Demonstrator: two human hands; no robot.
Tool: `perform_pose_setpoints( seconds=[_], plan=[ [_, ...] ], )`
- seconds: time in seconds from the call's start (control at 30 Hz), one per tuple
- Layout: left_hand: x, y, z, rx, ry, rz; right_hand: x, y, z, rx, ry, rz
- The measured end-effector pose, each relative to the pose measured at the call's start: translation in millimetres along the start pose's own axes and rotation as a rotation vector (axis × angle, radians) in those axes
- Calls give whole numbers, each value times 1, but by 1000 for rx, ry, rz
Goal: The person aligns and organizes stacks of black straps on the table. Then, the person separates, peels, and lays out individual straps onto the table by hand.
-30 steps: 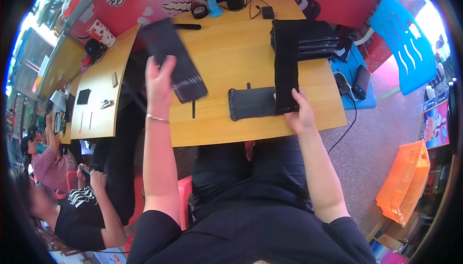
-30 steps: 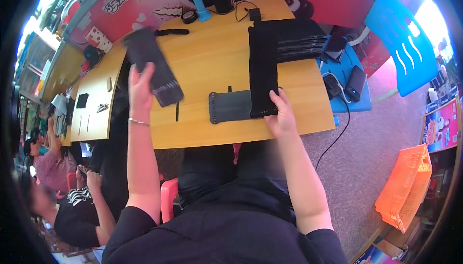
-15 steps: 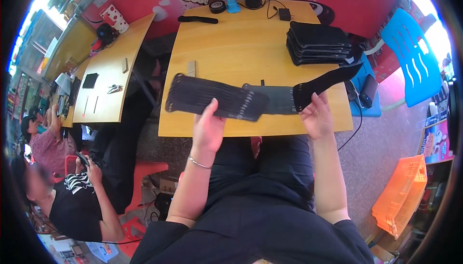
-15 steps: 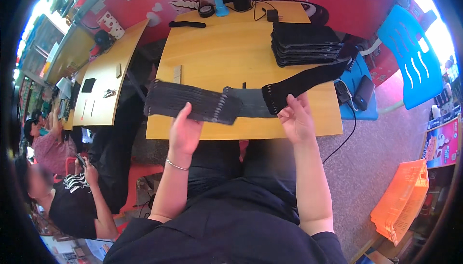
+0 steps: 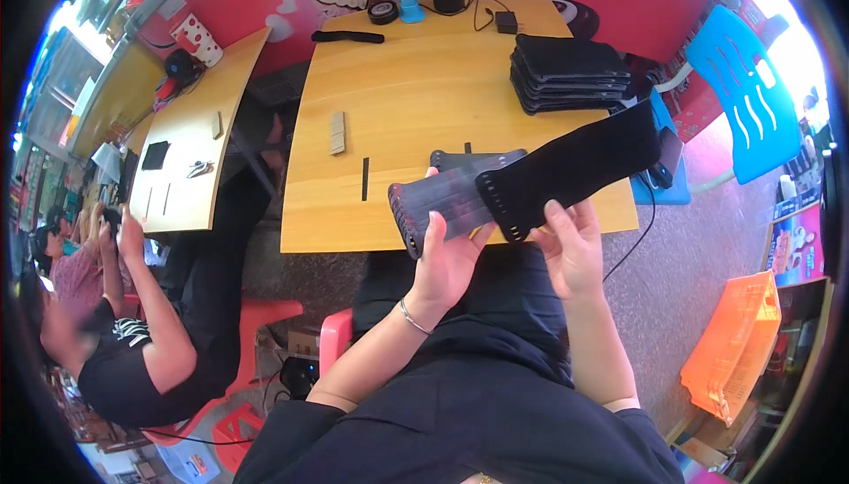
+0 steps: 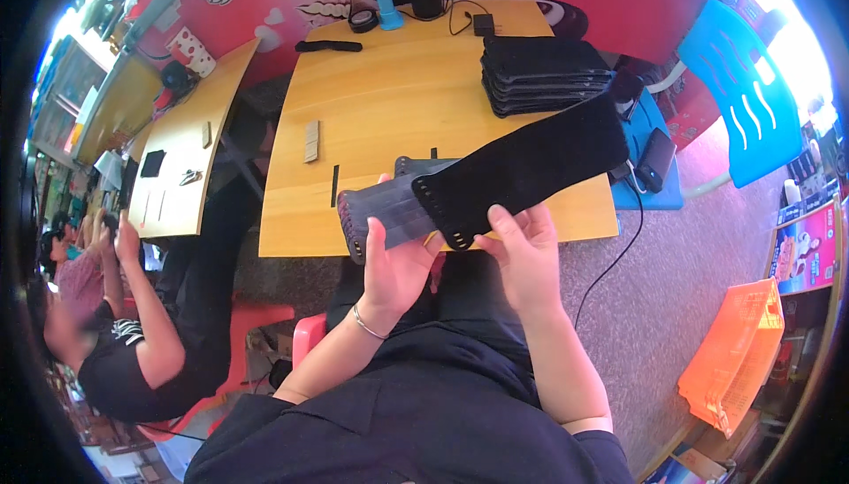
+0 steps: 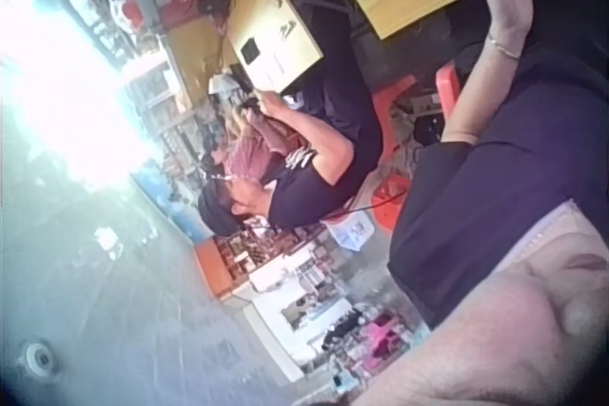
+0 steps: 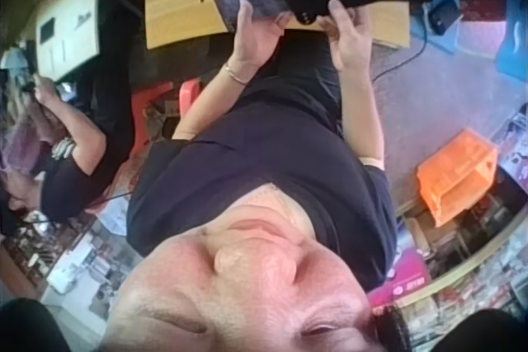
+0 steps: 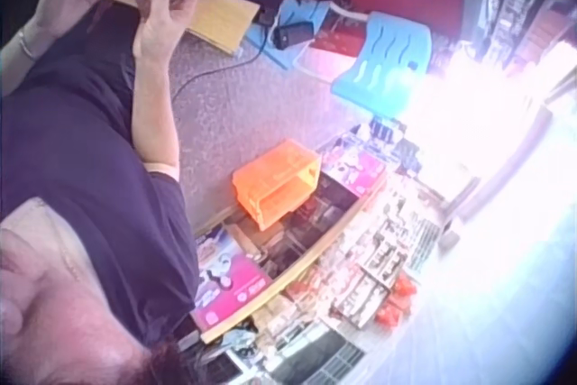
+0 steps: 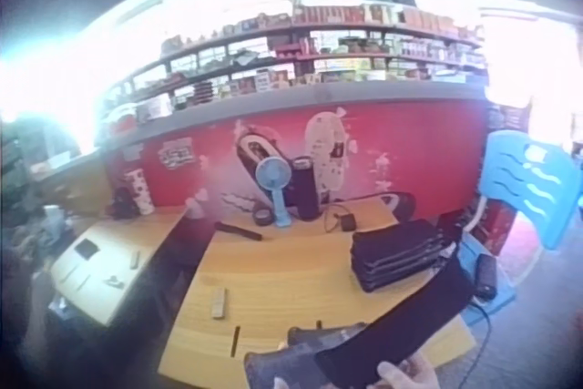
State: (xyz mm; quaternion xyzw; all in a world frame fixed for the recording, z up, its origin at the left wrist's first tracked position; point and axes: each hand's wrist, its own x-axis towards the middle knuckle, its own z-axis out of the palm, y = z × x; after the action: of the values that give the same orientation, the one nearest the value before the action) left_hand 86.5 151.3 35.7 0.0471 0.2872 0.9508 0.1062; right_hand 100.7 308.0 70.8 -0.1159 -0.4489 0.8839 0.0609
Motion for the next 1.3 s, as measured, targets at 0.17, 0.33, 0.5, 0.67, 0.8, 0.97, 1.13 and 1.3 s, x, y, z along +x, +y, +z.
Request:
perform_pose_setpoints(
  seconds=[0.17, 0.33, 0.5, 0.67, 0.8, 0.97, 1.13, 1.3],
  plan=[
    [3, -15, 8, 64, -169, 139, -11, 10, 3, 39, -17, 127],
    [4, -14, 13, 169, -119, 107, -20, 13, 14, 64, -25, 166],
    [9, -21, -3, 424, -223, 257, -19, 19, 10, 76, -26, 186],
    [13, -18, -11, 673, -271, 355, -25, 23, 14, 35, -180, 199],
    [6, -17, 2, 567, -176, 324, -24, 24, 17, 22, -189, 224],
    [5, -14, -15, 691, -167, 334, -21, 30, 16, -59, -182, 270],
    [3, -10, -11, 627, -73, 326, -20, 31, 18, -231, -251, 308],
    [2, -4, -9, 479, -20, 270, -14, 31, 17, -348, -370, 373]
  ],
)
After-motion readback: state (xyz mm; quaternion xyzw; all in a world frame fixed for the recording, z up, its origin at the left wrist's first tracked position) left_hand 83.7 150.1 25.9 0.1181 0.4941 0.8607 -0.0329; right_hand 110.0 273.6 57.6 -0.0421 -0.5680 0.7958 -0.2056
